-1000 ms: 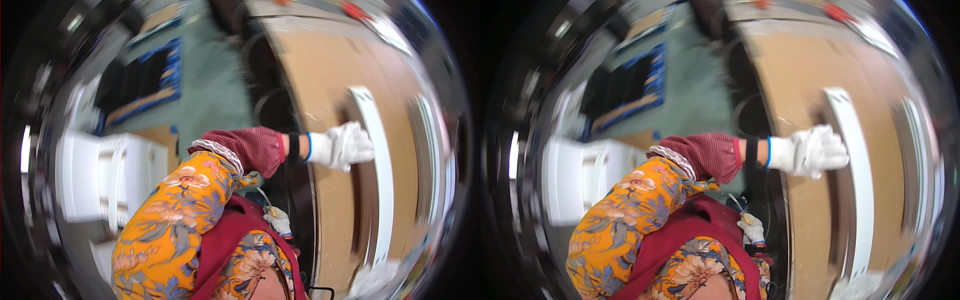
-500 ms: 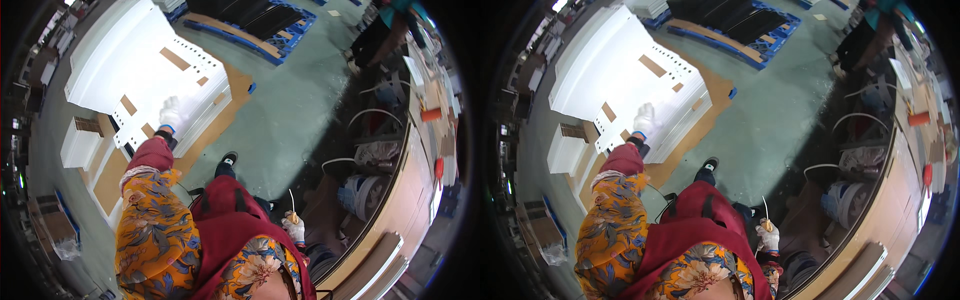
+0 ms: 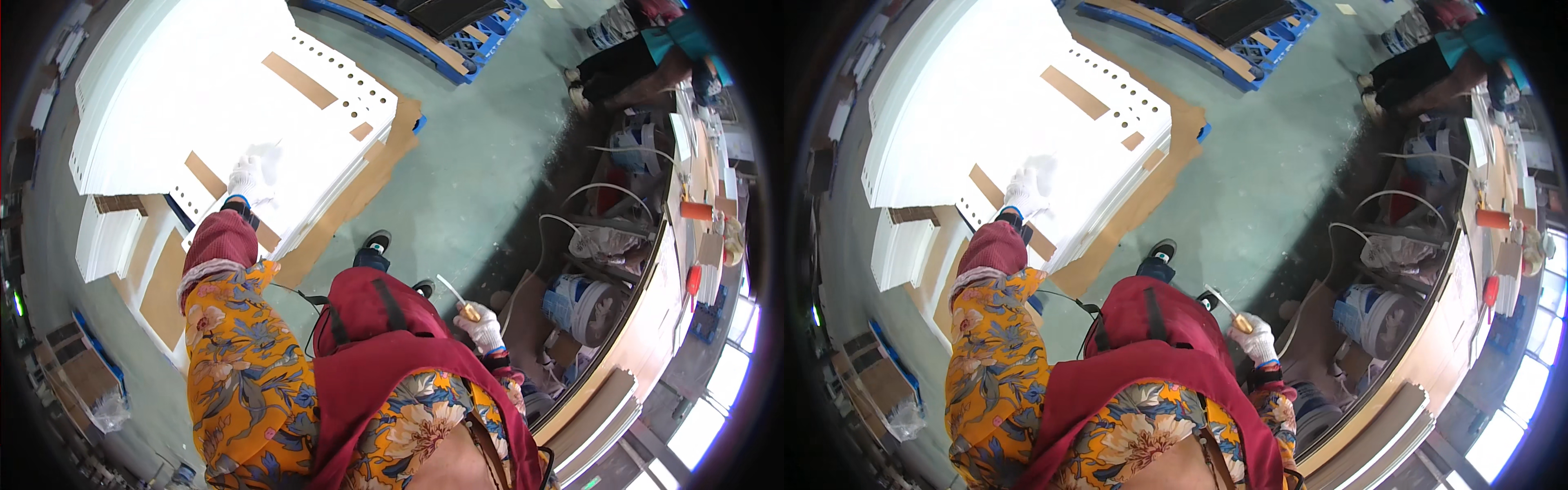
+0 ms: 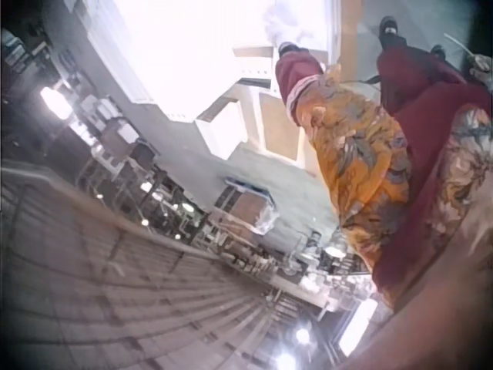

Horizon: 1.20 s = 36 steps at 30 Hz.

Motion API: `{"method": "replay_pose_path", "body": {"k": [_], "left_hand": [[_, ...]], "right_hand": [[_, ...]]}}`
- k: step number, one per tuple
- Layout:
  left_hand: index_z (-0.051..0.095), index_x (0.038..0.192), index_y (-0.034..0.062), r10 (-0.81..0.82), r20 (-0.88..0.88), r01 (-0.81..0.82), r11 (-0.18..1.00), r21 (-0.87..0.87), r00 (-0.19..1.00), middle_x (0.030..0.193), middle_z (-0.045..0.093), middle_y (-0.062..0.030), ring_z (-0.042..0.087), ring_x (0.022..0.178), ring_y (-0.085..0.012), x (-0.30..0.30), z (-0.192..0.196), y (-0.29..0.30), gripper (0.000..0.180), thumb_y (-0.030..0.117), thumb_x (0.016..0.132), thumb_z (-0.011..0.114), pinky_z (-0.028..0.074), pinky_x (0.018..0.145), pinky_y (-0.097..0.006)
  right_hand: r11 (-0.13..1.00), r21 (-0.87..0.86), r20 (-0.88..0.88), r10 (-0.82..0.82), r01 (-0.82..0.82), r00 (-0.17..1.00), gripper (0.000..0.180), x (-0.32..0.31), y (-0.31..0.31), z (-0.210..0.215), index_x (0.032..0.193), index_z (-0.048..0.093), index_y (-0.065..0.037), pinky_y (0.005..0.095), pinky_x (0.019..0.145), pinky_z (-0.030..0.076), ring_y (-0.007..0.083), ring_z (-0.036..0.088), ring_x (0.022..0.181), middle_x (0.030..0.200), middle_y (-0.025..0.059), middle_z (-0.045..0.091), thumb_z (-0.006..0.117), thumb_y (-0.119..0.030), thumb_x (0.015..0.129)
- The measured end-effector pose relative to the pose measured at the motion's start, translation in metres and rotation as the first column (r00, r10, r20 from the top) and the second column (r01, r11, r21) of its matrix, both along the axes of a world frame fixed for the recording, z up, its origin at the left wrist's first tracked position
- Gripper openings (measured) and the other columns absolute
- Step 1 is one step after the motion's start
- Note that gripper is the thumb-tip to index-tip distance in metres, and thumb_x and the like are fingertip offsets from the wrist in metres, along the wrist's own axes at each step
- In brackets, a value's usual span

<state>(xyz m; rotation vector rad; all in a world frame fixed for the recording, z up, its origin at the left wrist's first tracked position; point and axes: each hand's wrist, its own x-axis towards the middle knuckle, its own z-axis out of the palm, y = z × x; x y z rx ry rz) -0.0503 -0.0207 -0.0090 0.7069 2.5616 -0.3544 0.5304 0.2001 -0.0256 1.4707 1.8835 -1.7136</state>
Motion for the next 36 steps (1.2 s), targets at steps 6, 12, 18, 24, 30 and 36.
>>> {"method": "replay_pose_path", "body": {"k": [6,12,18,24,30,36], "left_hand": [[0.043,0.121,0.0059,-0.047,-0.066,0.058,0.983,0.176,0.997,0.119,0.051,-0.019,0.05,0.115,-0.0384,0.025,0.031,0.01,0.069,0.034,0.067,0.077,0.044,0.094,-0.047],[0.047,0.118,0.0055,-0.438,-0.225,0.472,0.872,0.13,0.87,0.113,0.055,-0.0188,0.052,0.111,-0.0345,0.088,0.073,0.036,0.064,0.044,0.073,0.071,0.042,0.093,-0.05],[0.048,0.117,0.0082,-0.56,-0.157,0.575,0.815,0.077,0.814,0.108,0.056,-0.0158,0.055,0.103,-0.0332,0.129,0.075,0.034,0.061,0.033,0.068,0.074,0.044,0.088,-0.048],[0.051,0.114,0.0081,-0.613,-0.07,0.615,0.788,0.018,0.787,0.104,0.057,-0.0156,0.058,0.1,-0.0323,0.175,0.09,0.041,0.063,0.032,0.062,0.078,0.047,0.084,-0.045],[0.053,0.111,0.0061,-0.591,0.079,0.59,0.806,0.037,0.803,0.105,0.059,-0.0175,0.06,0.099,-0.0342,0.212,0.106,0.042,0.063,0.032,0.06,0.08,0.048,0.085,-0.044],[0.053,0.112,0.0049,-0.582,0.214,0.591,0.806,0.028,0.784,0.108,0.06,-0.0189,0.059,0.103,-0.0356,0.25,0.124,0.044,0.065,0.032,0.06,0.08,0.049,0.089,-0.042]], "right_hand": [[0.925,0.378,-0.027,0.063,-0.048,0.998,0.044,-0.056,0.014,0.047,0.113,0.064,-0.01,0.0334,0.081,0.051,0.0255,0.065,0.089,0.097,0.0099,0.066,0.076,-0.019,0.071],[0.865,0.495,0.007,0.091,-0.082,0.996,0.038,-0.094,0.021,0.076,0.116,0.06,-0.014,0.0426,0.082,0.051,0.0378,0.062,0.096,0.104,0.0154,0.065,0.068,-0.022,0.079],[0.896,0.331,0.217,0.234,-0.297,0.948,0.04,-0.069,0.038,0.078,0.118,0.061,-0.014,0.0429,0.078,0.053,0.0379,0.064,0.09,0.096,0.018,0.067,0.064,-0.024,0.079],[0.839,0.351,0.037,0.432,-0.416,0.901,0.031,-0.01,0.048,0.065,0.107,0.061,-0.01,0.0448,0.075,0.052,0.039,0.063,0.089,0.091,0.0188,0.066,0.062,-0.023,0.079],[0.921,0.317,-0.028,0.248,-0.226,0.968,0.037,0.063,0.057,0.057,0.11,0.064,-0.01,0.0405,0.076,0.053,0.0368,0.064,0.086,0.093,0.0182,0.067,0.067,-0.02,0.075],[0.912,0.284,0.043,0.298,-0.298,0.954,0.037,0.122,0.071,0.026,0.112,0.065,-0.01,0.0353,0.074,0.053,0.0274,0.067,0.079,0.092,0.0152,0.07,0.07,-0.018,0.076]]}}
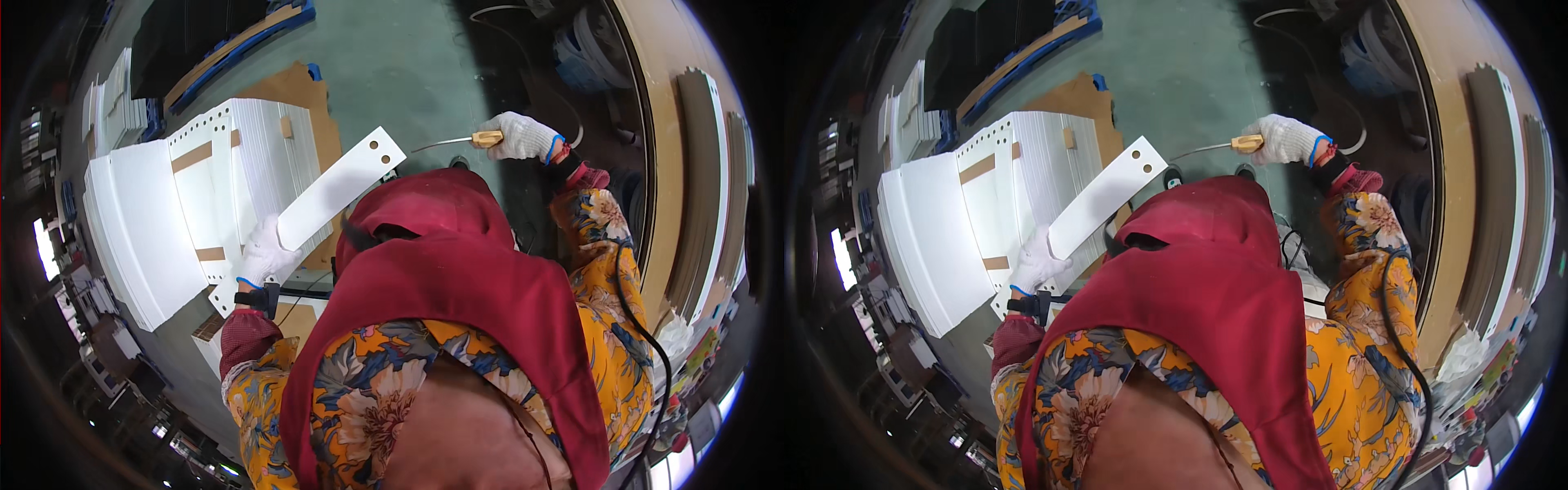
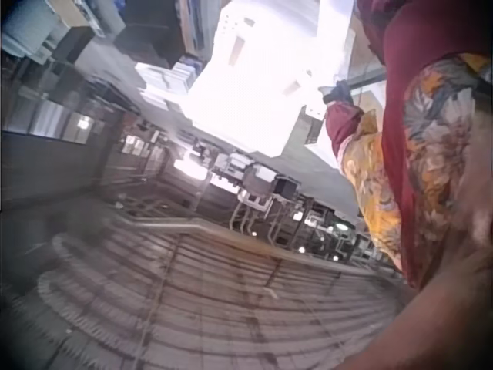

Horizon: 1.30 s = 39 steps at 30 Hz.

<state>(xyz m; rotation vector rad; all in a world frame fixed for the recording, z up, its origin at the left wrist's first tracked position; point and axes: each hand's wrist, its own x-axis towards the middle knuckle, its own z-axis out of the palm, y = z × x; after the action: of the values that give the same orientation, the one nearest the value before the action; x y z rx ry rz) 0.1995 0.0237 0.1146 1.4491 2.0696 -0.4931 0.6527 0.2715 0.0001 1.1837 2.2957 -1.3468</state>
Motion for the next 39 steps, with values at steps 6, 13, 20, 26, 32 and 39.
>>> {"method": "replay_pose_path", "body": {"k": [6,13,20,26,32,39], "left_hand": [[0.05,0.118,0.0018,-0.016,0.067,0.016,1.0,0.0,0.998,0.107,0.06,-0.0211,0.059,0.103,-0.0365,0.036,0.008,0.01,0.071,0.029,0.059,0.08,0.048,0.09,-0.04],[0.055,0.107,0.0013,0.057,-0.021,-0.051,0.974,0.219,0.998,0.107,0.061,-0.0213,0.061,0.103,-0.0369,0.105,-0.017,0.066,0.058,0.029,0.063,0.078,0.05,0.087,-0.042],[0.06,0.102,-0.0006,0.145,0.506,-0.481,0.606,0.633,0.85,0.093,0.069,-0.0141,0.067,0.083,-0.0286,0.15,-0.063,0.18,0.049,0.026,0.065,0.08,0.052,0.078,-0.038],[0.051,0.118,-0.0066,0.164,0.943,-0.957,0.041,0.288,0.29,0.109,0.058,-0.0173,0.061,0.092,-0.0256,0.188,-0.053,0.251,0.073,0.036,0.068,0.083,0.052,0.081,-0.039],[0.053,0.125,0.0044,0.176,0.805,-0.788,0.404,0.465,0.566,0.113,0.058,-0.0141,0.06,0.099,-0.0228,0.14,-0.112,0.267,0.049,0.032,0.086,0.065,0.05,0.087,-0.036],[0.053,0.115,0.0099,0.411,0.885,-0.867,0.336,-0.369,-0.218,0.113,0.058,-0.0124,0.056,0.101,-0.033,0.092,-0.165,0.299,0.057,0.054,0.08,0.061,0.049,0.087,-0.049]], "right_hand": [[0.996,-0.088,-0.177,0.014,-0.03,0.984,0.03,0.032,-0.007,0.039,0.103,0.065,-0.009,0.0332,0.069,0.05,0.0185,0.062,0.074,0.079,0.0075,0.065,0.068,-0.013,0.073],[0.986,-0.031,-0.155,-0.165,0.162,0.974,0.031,0.059,-0.045,0.065,0.105,0.065,-0.008,0.0384,0.071,0.052,0.0343,0.064,0.078,0.086,0.0166,0.067,0.068,-0.016,0.075],[0.936,0.048,-0.067,-0.344,0.348,0.937,0.032,0.044,-0.097,0.067,0.11,0.064,-0.014,0.0398,0.077,0.053,0.0344,0.065,0.09,0.095,0.0142,0.068,0.07,-0.023,0.079],[0.906,0.078,0.123,-0.422,0.415,0.898,0.028,0.068,-0.119,0.06,0.11,0.063,-0.017,0.043,0.078,0.053,0.0352,0.064,0.094,0.098,0.0142,0.067,0.063,-0.027,0.084],[0.734,0.165,0.103,-0.677,0.658,0.729,0.026,0.098,-0.132,0.05,0.104,0.063,-0.015,0.0456,0.077,0.052,0.0371,0.064,0.093,0.098,0.0144,0.067,0.064,-0.027,0.081],[0.647,0.098,0.138,-0.761,0.756,0.634,0.031,0.106,-0.159,0.041,0.107,0.064,-0.017,0.0436,0.077,0.051,0.0368,0.064,0.093,0.096,0.0152,0.067,0.066,-0.026,0.077]]}}
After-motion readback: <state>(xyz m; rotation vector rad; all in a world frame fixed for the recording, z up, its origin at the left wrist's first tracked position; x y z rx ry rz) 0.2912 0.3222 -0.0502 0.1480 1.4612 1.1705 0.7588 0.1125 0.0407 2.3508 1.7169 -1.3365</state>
